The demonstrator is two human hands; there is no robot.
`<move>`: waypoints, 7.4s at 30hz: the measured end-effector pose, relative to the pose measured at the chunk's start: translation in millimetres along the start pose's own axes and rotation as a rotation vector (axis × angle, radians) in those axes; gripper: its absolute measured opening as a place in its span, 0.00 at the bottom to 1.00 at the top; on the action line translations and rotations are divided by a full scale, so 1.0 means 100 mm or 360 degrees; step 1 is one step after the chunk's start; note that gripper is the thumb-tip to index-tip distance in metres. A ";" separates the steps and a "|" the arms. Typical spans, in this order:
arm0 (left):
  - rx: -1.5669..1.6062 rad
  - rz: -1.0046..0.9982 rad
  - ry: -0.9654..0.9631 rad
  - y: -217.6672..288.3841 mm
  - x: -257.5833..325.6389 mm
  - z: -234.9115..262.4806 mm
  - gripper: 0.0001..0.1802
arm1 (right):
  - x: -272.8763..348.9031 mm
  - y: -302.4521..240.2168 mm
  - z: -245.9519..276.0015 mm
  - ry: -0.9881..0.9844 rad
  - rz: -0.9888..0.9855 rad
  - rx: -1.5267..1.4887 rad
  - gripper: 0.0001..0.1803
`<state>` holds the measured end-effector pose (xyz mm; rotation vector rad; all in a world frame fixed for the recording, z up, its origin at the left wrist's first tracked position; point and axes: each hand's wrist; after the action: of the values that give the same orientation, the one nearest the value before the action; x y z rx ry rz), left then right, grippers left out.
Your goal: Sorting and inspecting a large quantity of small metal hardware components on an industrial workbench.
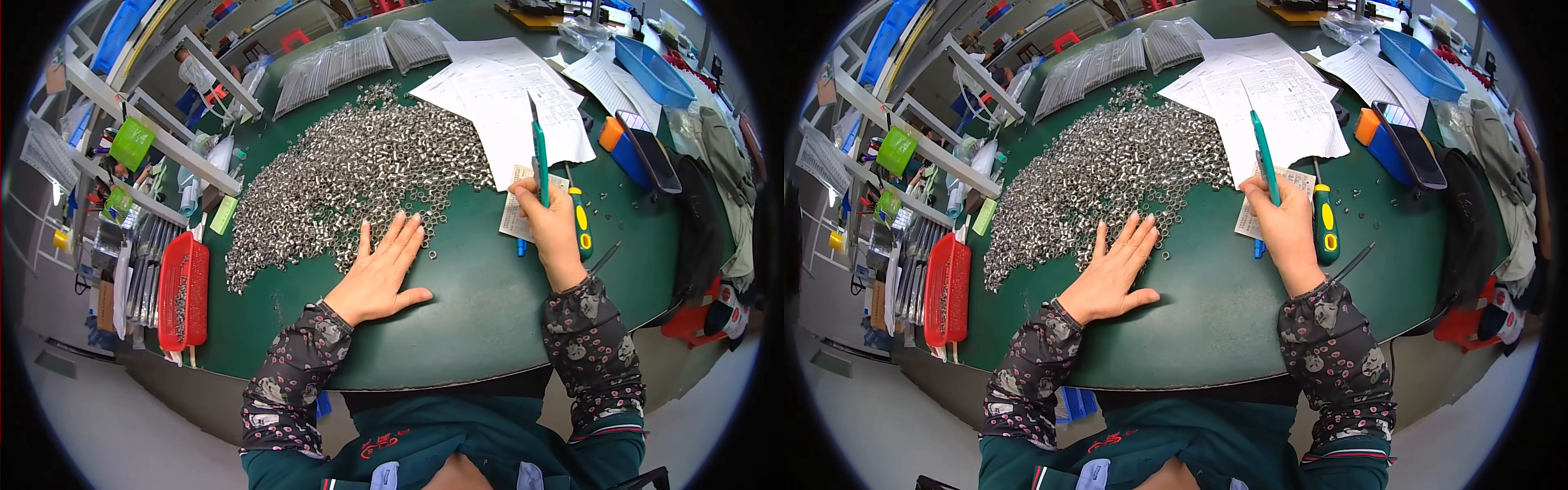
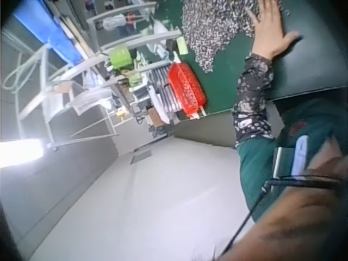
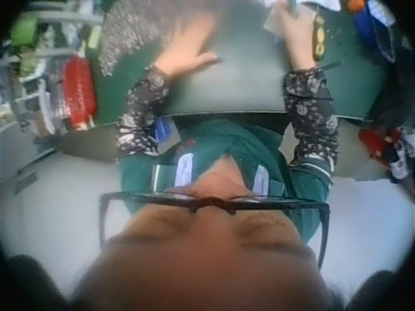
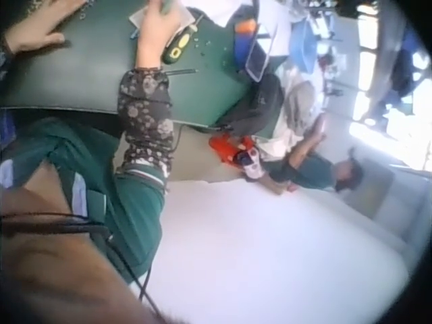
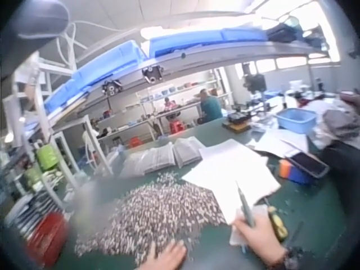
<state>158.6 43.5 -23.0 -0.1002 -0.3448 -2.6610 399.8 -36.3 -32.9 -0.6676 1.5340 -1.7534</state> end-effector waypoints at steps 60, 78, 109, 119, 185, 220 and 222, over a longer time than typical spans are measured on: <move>0.0107 0.0127 0.0068 -0.29 0.29 0.01 0.44 | -0.04 0.10 -0.03 0.0000 0.0061 -0.0028 0.05; 0.0081 0.0088 0.0199 -0.23 0.18 -0.01 0.47 | 0.00 0.02 0.00 -0.0036 -0.0024 -0.0052 0.06; 0.0034 0.0221 0.0142 -0.07 0.50 -0.03 0.49 | -0.01 0.02 0.00 -0.0056 -0.0037 -0.0048 0.06; 0.0078 0.0041 0.0018 0.14 0.47 -0.06 0.49 | -0.03 0.08 -0.02 -0.0018 0.0032 -0.0036 0.05; 0.0101 0.0180 0.0121 0.13 0.49 -0.08 0.49 | 0.00 0.02 0.00 -0.0054 -0.0021 -0.0072 0.06; 0.0120 0.0431 0.0355 -0.23 0.68 0.04 0.45 | 0.03 0.10 -0.04 -0.0011 0.0211 0.0992 0.18; 0.0186 0.0467 0.0339 -0.32 0.71 0.02 0.43 | 0.03 0.16 -0.07 0.0077 0.0454 0.1259 0.20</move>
<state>80.5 41.5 -19.4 0.1570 -0.3824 -2.3293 395.3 -34.9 -50.5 -0.0062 0.7856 -1.9427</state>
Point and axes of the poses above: each hand's wrist, its own x-axis away from the middle knuckle, its own z-axis out of the back of the hand, y = z × x, and after that the axes turned 10 degrees about x, right-handed
